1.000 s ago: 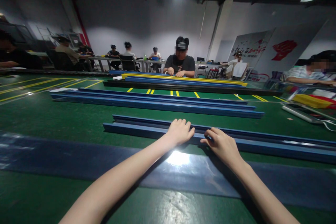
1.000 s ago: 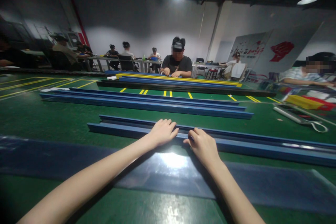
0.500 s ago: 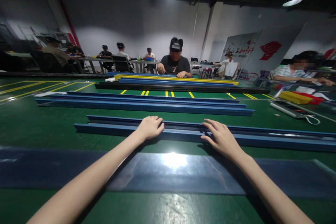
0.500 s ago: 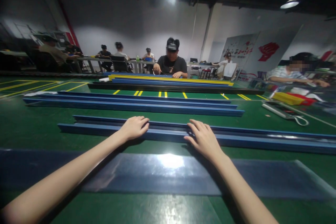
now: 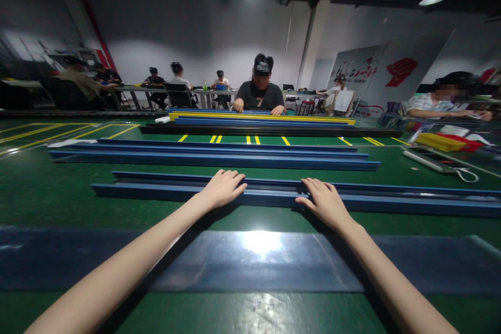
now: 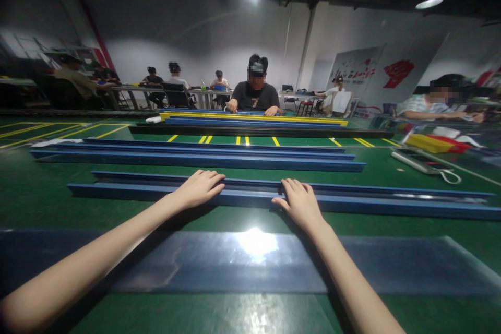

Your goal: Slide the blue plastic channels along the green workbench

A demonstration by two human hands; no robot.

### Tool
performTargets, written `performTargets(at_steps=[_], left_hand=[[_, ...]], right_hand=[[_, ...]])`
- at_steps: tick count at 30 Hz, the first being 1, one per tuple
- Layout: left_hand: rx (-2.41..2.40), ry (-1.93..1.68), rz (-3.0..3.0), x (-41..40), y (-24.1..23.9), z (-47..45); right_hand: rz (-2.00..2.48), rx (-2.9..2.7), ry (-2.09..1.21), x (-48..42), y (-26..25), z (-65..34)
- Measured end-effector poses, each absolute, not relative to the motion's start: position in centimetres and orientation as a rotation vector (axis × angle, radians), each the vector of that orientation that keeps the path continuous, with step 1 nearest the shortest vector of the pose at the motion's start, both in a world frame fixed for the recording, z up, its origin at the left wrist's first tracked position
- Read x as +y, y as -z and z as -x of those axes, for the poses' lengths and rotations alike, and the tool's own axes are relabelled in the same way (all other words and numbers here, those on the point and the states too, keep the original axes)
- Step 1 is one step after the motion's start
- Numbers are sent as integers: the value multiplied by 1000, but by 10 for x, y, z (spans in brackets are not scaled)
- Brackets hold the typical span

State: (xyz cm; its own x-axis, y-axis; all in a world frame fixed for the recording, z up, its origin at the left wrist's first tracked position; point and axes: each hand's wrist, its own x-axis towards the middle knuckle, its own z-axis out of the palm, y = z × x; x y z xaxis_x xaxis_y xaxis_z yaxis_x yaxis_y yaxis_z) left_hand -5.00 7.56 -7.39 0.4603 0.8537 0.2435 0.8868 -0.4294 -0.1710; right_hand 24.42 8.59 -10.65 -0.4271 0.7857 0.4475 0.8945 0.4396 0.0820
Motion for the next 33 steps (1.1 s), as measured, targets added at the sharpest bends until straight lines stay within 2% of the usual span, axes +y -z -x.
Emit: performTargets(at_steps=[6, 10, 15, 23, 33], left_hand=[[-1507, 265, 2419, 93, 83, -8], [-1572, 315, 2314, 95, 93, -21], [-1532, 325, 2318, 93, 94, -10], [-1494, 306, 2312, 104, 96, 33], [-1540, 282, 2292, 116, 97, 72]], right_hand=[[1439, -2340, 413, 86, 101, -184], [1385, -2415, 297, 91, 94, -179], [1301, -2451, 195, 98, 93, -217], [1364, -2390, 268, 115, 102, -284], [1293, -2409, 182, 136, 100, -272]])
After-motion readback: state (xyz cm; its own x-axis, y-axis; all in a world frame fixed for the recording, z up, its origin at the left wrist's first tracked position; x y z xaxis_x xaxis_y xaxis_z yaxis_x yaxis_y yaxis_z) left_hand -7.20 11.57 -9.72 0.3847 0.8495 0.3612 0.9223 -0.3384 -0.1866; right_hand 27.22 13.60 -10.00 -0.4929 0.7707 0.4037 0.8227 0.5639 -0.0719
